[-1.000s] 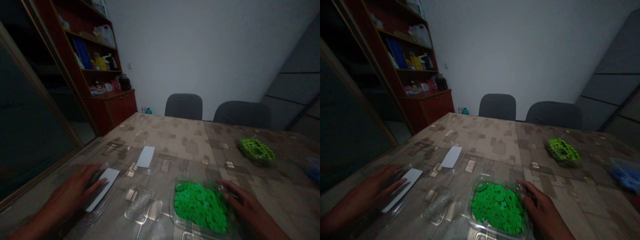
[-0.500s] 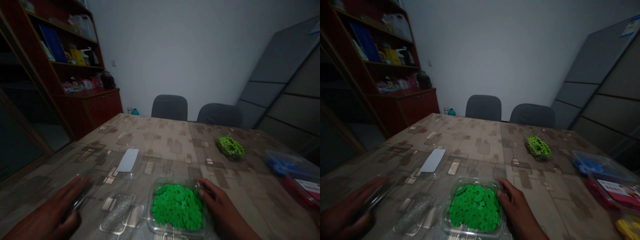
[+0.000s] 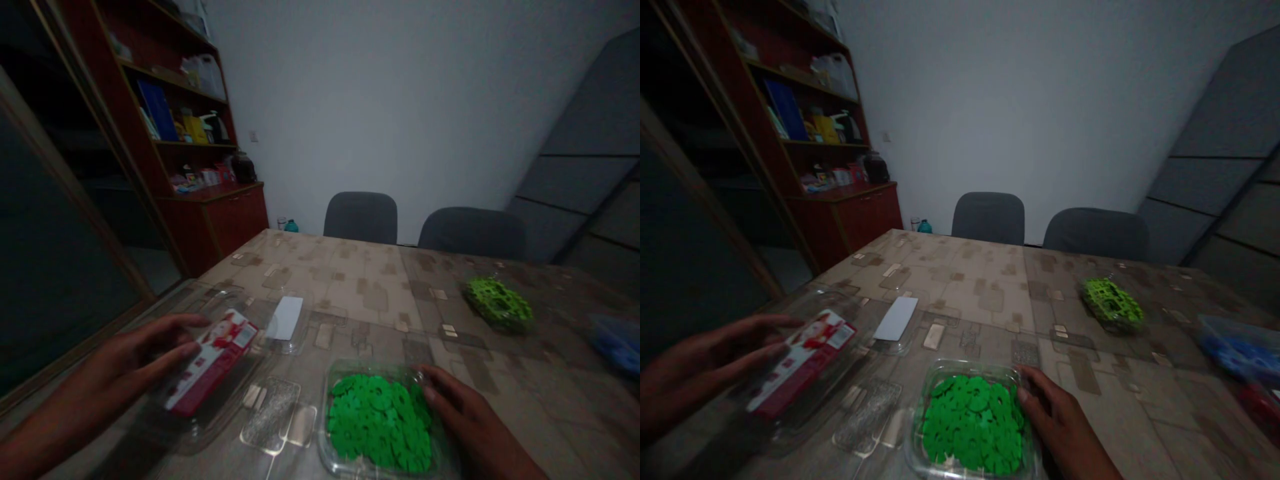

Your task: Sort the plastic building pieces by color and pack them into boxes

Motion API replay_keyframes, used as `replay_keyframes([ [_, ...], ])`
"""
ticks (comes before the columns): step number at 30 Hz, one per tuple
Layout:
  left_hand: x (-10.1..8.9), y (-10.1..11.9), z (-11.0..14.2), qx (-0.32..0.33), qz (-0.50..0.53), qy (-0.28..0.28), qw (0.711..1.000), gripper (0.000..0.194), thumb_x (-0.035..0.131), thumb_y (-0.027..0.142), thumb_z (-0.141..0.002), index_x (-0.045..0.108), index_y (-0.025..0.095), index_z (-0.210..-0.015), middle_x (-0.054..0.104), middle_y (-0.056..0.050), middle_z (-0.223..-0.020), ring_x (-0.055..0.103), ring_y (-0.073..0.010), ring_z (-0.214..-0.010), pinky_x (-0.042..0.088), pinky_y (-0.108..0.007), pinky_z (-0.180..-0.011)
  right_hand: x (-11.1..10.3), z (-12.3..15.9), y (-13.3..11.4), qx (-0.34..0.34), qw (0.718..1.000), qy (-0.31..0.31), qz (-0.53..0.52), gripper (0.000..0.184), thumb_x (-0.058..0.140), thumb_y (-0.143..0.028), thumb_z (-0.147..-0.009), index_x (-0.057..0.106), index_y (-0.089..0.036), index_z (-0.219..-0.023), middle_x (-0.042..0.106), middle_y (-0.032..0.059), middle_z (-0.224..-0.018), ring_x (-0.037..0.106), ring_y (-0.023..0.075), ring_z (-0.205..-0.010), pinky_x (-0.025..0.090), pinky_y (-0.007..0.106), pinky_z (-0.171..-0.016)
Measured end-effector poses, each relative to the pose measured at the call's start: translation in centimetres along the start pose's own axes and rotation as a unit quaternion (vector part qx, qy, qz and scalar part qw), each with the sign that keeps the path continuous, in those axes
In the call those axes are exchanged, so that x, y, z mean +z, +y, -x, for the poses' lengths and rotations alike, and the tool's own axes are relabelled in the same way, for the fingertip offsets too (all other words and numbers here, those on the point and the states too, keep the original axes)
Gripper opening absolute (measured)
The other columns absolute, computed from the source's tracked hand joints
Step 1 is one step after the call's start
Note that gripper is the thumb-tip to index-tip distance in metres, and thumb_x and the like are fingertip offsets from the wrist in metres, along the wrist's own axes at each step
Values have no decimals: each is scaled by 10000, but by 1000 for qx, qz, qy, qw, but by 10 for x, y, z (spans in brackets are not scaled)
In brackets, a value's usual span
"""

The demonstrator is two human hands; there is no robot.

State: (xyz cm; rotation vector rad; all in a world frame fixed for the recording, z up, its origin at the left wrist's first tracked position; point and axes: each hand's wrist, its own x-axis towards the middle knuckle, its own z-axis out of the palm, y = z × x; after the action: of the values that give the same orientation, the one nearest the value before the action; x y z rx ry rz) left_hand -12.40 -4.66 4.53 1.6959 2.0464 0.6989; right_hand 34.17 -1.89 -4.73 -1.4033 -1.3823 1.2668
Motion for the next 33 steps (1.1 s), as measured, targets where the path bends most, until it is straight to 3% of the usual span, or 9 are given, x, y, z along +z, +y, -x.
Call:
replay_keyframes([
  [2, 13, 25, -7, 8, 103, -93, 990, 529, 619, 584, -850, 636, 257, -1264, 718, -1, -1014, 659, -244, -943, 518, -297, -793, -1, -2, 3, -1, 1000, 15, 1, 482, 663, -595, -839, 738, -222, -1135, 728, 130, -1237, 661, 360, -1161, 511, 525, -999],
  [4, 29, 49, -13, 28, 165, -109, 980, 521, 645, 595, -824, 675, 224, -1188, 666, -1, -874, 623, -213, -805, 491, -278, -678, -1, -3, 4, -8, 1000, 16, 12, 493, 658, -616, -827, 748, -221, -1108, 736, 133, -1221, 655, 365, -1176, 509, 525, -1005],
  [9, 65, 89, -20, 69, 249, -220, 941, 511, 640, 592, -843, 678, 206, -1176, 614, -4, -790, 533, -162, -663, 401, -249, -565, -3, -3, 0, -21, 998, 7, 62, 503, 613, -603, -856, 742, -215, -1149, 726, 128, -1245, 624, 364, -1224, 500, 511, -1024],
  [13, 86, 104, -26, 99, 272, -274, 917, 448, 634, 537, -881, 679, 191, -1161, 576, 2, -776, 492, -144, -663, 360, -239, -559, -6, -4, -9, -33, 994, 20, 101, 491, 572, -601, -883, 746, -231, -1155, 723, 115, -1250, 646, 336, -1187, 526, 428, -997],
  [18, 98, 115, -30, 123, 290, -318, 894, 399, 651, 493, -885, 676, 187, -1140, 499, 26, -742, 427, -127, -637, 291, -238, -531, -13, -1, -24, -93, 977, 95, 166, 455, 584, -614, -844, 780, -259, -1050, 737, 109, -1193, 660, 334, -1142, 560, 395, -934],
  [23, 107, 125, -26, 131, 293, -343, 883, 347, 656, 431, -885, 667, 188, -1132, 482, 40, -736, 415, -121, -625, 299, -244, -548, -7, 10, -40, -60, 988, 40, 137, 469, 589, -598, -866, 730, -295, -1195, 747, 74, -1166, 670, 317, -1126, 592, 372, -849],
  [27, 118, 145, -27, 166, 291, -392, 857, 327, 641, 367, -886, 667, 166, -1143, 490, 45, -719, 420, -117, -611, 328, -245, -563, 3, 12, -54, -68, 992, -3, 103, 483, 587, -569, -881, 694, -259, -1236, 752, 68, -1005, 706, 280, -938, 577, 322, -697],
  [30, 123, 157, -33, 184, 300, -366, 862, 367, 658, 329, -852, 652, 152, -1174, 579, -1, -808, 512, -152, -701, 394, -272, -635, 1, 10, -55, -53, 995, 20, 80, 465, 617, -551, -857, 701, -221, -1173, 732, 62, -903, 684, 250, -793, 529, 303, -604],
  [33, 125, 148, -39, 203, 254, -230, 917, 373, 637, 315, -864, 636, 169, -1208, 640, -76, -1014, 571, -216, -880, 424, -321, -742, -8, 11, -43, -16, 996, 57, 69, 475, 665, -529, -811, 679, -183, -1136, 633, 1, -712, 606, 197, -638, 469, 274, -542],
])
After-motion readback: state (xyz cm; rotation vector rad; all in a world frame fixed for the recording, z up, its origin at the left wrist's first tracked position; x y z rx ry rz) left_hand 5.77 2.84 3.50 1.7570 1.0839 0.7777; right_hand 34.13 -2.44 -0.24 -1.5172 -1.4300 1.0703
